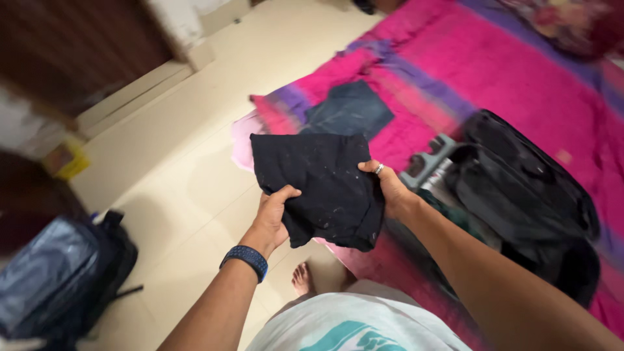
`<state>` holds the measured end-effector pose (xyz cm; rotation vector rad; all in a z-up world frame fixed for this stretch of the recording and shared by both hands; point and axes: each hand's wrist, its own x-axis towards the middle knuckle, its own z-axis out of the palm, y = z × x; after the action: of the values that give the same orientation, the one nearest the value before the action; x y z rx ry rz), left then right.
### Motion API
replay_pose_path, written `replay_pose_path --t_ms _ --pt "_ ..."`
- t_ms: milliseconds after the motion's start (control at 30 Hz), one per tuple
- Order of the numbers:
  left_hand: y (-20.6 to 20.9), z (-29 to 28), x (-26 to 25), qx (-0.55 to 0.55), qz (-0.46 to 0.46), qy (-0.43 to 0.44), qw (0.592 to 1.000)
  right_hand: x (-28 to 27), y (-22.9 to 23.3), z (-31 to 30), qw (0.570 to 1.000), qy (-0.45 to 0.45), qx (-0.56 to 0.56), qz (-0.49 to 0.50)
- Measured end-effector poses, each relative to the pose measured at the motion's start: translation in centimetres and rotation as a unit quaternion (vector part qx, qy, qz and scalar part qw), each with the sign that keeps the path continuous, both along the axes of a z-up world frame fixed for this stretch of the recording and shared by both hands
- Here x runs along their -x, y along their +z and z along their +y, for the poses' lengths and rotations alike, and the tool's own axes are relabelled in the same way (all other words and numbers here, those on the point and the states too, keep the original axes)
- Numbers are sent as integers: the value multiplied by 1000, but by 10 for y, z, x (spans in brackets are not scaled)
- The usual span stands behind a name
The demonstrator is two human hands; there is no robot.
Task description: The person removes items of clothing from a suitcase, including jeans, a black shirt, and a green garment, by hand and places them onto a bed.
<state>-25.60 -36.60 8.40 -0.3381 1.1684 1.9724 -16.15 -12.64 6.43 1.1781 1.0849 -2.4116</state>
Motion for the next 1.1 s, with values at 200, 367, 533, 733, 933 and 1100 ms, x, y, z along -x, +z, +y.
replay_pose_path --t_ms 200,367,533,733,933,1100 --pt "1 -54 5 -8 22 110 994 63 -7 -40 994 92 -30 -57" --pt "7 -90 12 17 15 200 980 114 -12 -71 987 160 6 -1" --pt "11 -110 37 -10 -54 261 964 163 -19 -91 974 227 1 4" --pt "6 -108 76 -36 -89 299 950 221 -31 -95 965 260 29 16" --pt "20 -95 118 -34 -131 329 935 280 -32 -89 962 272 21 2" --pt "19 -89 147 -33 -94 301 948 305 -24 -79 963 268 9 -14"
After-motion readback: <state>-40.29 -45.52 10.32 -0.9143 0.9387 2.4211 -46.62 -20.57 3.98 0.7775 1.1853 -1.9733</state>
